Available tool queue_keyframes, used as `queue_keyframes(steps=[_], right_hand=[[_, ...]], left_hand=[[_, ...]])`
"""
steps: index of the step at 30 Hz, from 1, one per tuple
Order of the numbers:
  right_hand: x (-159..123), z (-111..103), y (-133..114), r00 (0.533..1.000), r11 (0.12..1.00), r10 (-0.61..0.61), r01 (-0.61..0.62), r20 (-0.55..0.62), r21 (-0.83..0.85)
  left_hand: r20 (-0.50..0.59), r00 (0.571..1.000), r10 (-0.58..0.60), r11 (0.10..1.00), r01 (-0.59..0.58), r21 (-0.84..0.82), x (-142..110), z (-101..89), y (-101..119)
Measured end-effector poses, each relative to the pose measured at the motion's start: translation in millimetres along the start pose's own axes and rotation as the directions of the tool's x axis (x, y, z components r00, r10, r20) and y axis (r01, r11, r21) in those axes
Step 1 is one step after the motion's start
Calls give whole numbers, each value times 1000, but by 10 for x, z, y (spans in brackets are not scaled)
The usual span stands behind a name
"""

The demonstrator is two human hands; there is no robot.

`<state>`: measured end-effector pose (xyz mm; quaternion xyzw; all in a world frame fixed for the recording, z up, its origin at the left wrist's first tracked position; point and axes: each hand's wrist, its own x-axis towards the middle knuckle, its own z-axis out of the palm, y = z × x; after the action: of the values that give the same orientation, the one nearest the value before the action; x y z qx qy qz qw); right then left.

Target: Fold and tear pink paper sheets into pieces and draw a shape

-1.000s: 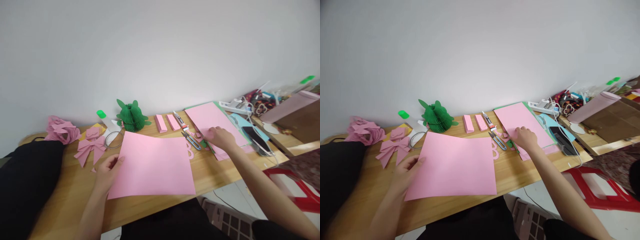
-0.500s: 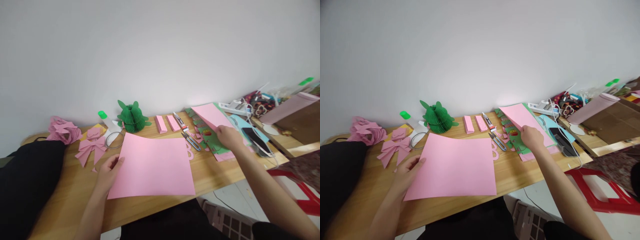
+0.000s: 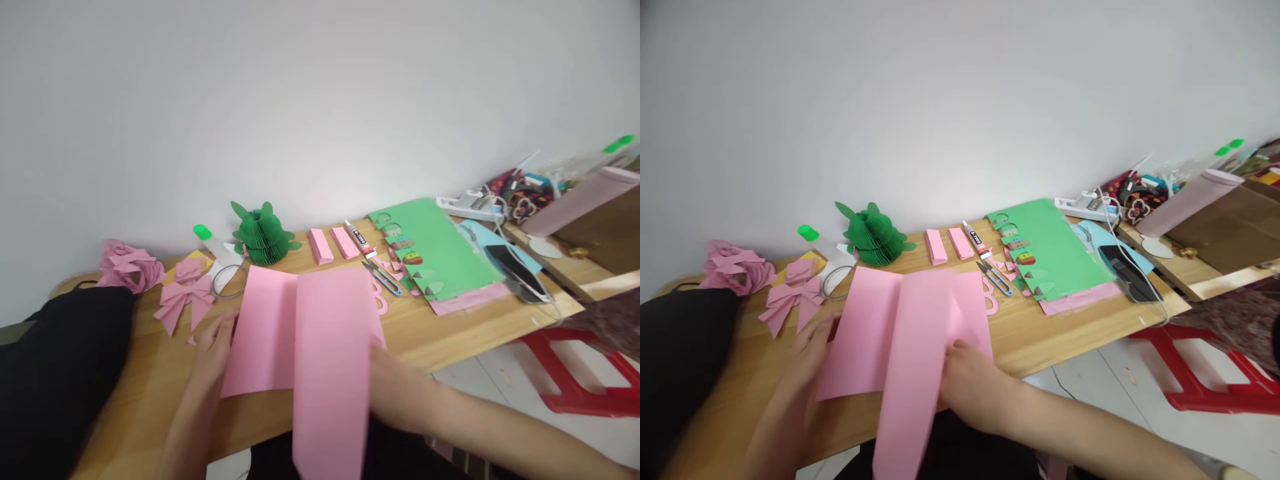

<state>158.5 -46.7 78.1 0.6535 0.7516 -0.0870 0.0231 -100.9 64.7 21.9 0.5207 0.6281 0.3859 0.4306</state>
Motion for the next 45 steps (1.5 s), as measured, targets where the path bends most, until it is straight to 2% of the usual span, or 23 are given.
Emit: queue_keyframes(steps=[3,6,9,11,13,19,25,32,35,37,39,40,42,44,45], right_hand=[[2,1,57,976,981,-187,180,111,66],[29,-4,77,902,929,-366,342,228,140],[57,-6,26,838,894,-448,413,312,173],[69,-16,-12,832,898,-440,407,337,167],[74,-32,-34,846,917,-399,371,353,146],[71,-66,-52,876,967,-247,247,413,55],[54,-159,-67,909,991,-129,134,396,17],[17,-140,-53,884,989,-141,144,446,26],[3,-117,-30,890,987,-159,132,427,91],[22,-125,29,918,992,-82,36,389,125],[64,-138,140,931,981,133,-173,339,92],[89,-140,214,913,952,268,-299,308,59],[126,-125,384,834,860,493,-511,246,9],[132,-83,554,753,777,614,-629,237,-15],[123,-55,626,731,757,635,-653,248,-16]], left_hand=[[35,999,6,999,-5,-43,-2,-25,-8],[25,1000,10,1000,-10,-7,-25,-50,58],[61,998,-11,1000,11,-1,-48,-66,153],[76,997,-23,1000,23,2,-49,-68,188],[76,997,-33,999,33,11,-39,-62,181],[-4,1000,-15,998,16,65,-5,-32,20],[46,997,-66,997,64,33,-2,2,-15],[90,993,-73,996,68,54,19,4,-67],[112,991,-76,996,70,52,10,6,-97],[102,992,-70,997,67,39,-1,16,-99],[80,995,-67,998,65,25,-8,31,-87],[64,996,-69,997,68,20,-10,37,-77],[43,995,-94,995,93,23,-11,48,-55],[36,991,-126,991,125,39,-9,53,-35],[35,990,-138,990,137,45,-8,54,-26]])
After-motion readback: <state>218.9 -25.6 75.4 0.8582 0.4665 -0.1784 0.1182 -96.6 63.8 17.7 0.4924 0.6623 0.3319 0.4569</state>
